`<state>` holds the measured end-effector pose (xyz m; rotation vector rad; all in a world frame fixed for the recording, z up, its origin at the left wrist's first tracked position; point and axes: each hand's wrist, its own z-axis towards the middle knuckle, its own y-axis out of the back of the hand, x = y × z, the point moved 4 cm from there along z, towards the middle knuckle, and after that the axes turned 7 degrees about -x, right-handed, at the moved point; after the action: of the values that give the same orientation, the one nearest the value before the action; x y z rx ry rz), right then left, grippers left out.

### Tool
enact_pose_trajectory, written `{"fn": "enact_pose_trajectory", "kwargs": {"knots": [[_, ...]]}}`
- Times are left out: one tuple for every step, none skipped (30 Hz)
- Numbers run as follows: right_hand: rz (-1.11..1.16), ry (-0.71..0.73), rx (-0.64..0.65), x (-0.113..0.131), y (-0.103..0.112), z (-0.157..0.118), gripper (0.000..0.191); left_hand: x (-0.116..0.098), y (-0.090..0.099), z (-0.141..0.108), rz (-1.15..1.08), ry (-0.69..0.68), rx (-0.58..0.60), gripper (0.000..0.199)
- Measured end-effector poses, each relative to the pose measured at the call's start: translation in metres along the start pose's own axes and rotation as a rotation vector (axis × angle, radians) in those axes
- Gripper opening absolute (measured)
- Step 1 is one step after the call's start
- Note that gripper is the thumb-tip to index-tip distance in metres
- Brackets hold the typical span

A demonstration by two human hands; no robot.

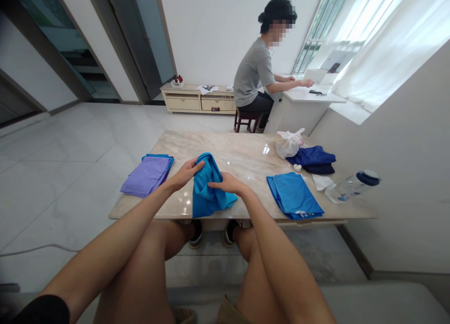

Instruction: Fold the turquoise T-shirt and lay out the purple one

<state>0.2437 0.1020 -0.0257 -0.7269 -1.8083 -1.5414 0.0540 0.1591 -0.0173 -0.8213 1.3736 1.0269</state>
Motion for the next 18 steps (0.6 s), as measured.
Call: {"fn": "enact_pose_trajectory", "kwargs": {"knots": [[-0.035,0.004,0.061,0.001,-0.001,0.0,0.028,0.004,0.001,0.0,-0.001,0.007,-0.022,0.07],[-0.111,-0.018,0.083,-0.001,0.0,-0.001,0.021,0.008,0.002,0.0,0.014,0.016,-0.044,0.068],[-0.218,-0.06,0.051,-0.005,0.006,-0.001,0.016,0.012,0.002,0.0,0.052,0.027,-0.052,0.065],[-0.332,-0.109,-0.047,-0.009,0.017,-0.002,0.015,0.016,0.002,-0.001,0.115,0.043,-0.039,0.06],[-0.421,-0.159,-0.171,-0.013,0.03,-0.004,0.019,0.019,0.001,-0.002,0.204,0.064,-0.011,0.054],[-0.47,-0.211,-0.3,-0.017,0.045,-0.008,0.027,0.021,0.001,-0.002,0.313,0.081,0.014,0.045],[-0.476,-0.252,-0.427,-0.02,0.059,-0.012,0.036,0.019,0.003,-0.003,0.432,0.084,0.014,0.037],[-0.455,-0.277,-0.547,-0.022,0.071,-0.017,0.044,0.013,0.007,-0.003,0.548,0.06,-0.034,0.029],[-0.425,-0.278,-0.662,-0.023,0.083,-0.022,0.05,0.004,0.013,-0.002,0.646,0.007,-0.134,0.022],[-0.4,-0.254,-0.777,-0.021,0.092,-0.027,0.054,-0.009,0.021,-0.003,0.72,-0.07,-0.273,0.016],[-0.386,-0.208,-0.881,-0.019,0.099,-0.031,0.057,-0.022,0.028,-0.004,0.764,-0.157,-0.422,0.014],[-0.384,-0.153,-0.957,-0.017,0.103,-0.035,0.059,-0.033,0.034,-0.006,0.787,-0.233,-0.547,0.017],[-0.388,-0.113,-0.992,-0.015,0.105,-0.036,0.06,-0.041,0.039,-0.007,0.802,-0.281,-0.627,0.02],[-0.393,-0.101,-0.98,-0.015,0.105,-0.035,0.059,-0.044,0.042,-0.008,0.819,-0.296,-0.654,0.022],[-0.4,-0.116,-0.934,-0.017,0.103,-0.033,0.057,-0.043,0.044,-0.007,0.842,-0.281,-0.636,0.023],[-0.406,-0.144,-0.871,-0.02,0.1,-0.03,0.055,-0.04,0.045,-0.006,0.87,-0.246,-0.589,0.022],[-0.411,-0.177,-0.807,-0.023,0.097,-0.027,0.052,-0.034,0.046,-0.006,0.898,-0.202,-0.535,0.021],[-0.414,-0.204,-0.757,-0.026,0.095,-0.025,0.05,-0.027,0.047,-0.006,0.922,-0.159,-0.492,0.02]]}}
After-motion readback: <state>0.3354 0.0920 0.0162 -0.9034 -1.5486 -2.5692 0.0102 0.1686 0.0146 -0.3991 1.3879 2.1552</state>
